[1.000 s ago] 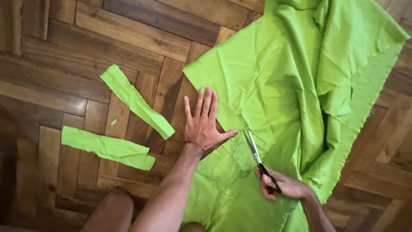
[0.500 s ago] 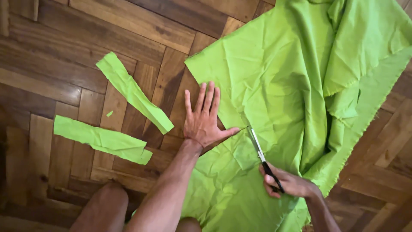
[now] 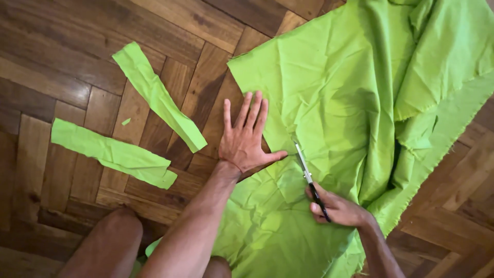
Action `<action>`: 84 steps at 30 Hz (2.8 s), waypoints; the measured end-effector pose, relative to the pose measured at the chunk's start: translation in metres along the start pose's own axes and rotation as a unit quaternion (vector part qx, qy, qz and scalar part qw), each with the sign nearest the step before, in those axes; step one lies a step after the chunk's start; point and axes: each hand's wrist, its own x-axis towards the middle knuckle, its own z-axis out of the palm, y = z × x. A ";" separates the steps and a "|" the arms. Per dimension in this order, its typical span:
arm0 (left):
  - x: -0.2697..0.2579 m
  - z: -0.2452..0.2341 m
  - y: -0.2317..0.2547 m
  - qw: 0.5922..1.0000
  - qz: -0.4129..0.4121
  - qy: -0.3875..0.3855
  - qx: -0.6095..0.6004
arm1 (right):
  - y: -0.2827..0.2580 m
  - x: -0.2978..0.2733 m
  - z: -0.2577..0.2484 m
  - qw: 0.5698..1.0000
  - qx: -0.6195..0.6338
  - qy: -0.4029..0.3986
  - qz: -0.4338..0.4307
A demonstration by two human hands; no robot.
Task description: Cutting strips of green fabric with scissors on the floor and moving them to a table
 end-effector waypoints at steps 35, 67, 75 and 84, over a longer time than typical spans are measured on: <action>-0.001 0.005 -0.003 0.993 0.013 0.101 -0.055 | 0.088 0.045 -0.037 0.987 0.079 -0.029 -0.134; -0.001 0.006 -0.005 0.996 0.003 0.072 -0.057 | 0.018 0.053 -0.054 0.983 0.099 -0.053 -0.143; 0.000 0.008 -0.006 0.995 0.000 0.081 -0.056 | 0.005 0.062 -0.054 0.983 0.059 -0.060 -0.165; 0.000 0.008 -0.007 0.996 -0.006 0.057 -0.071 | -0.028 0.067 -0.056 0.987 0.054 -0.045 -0.147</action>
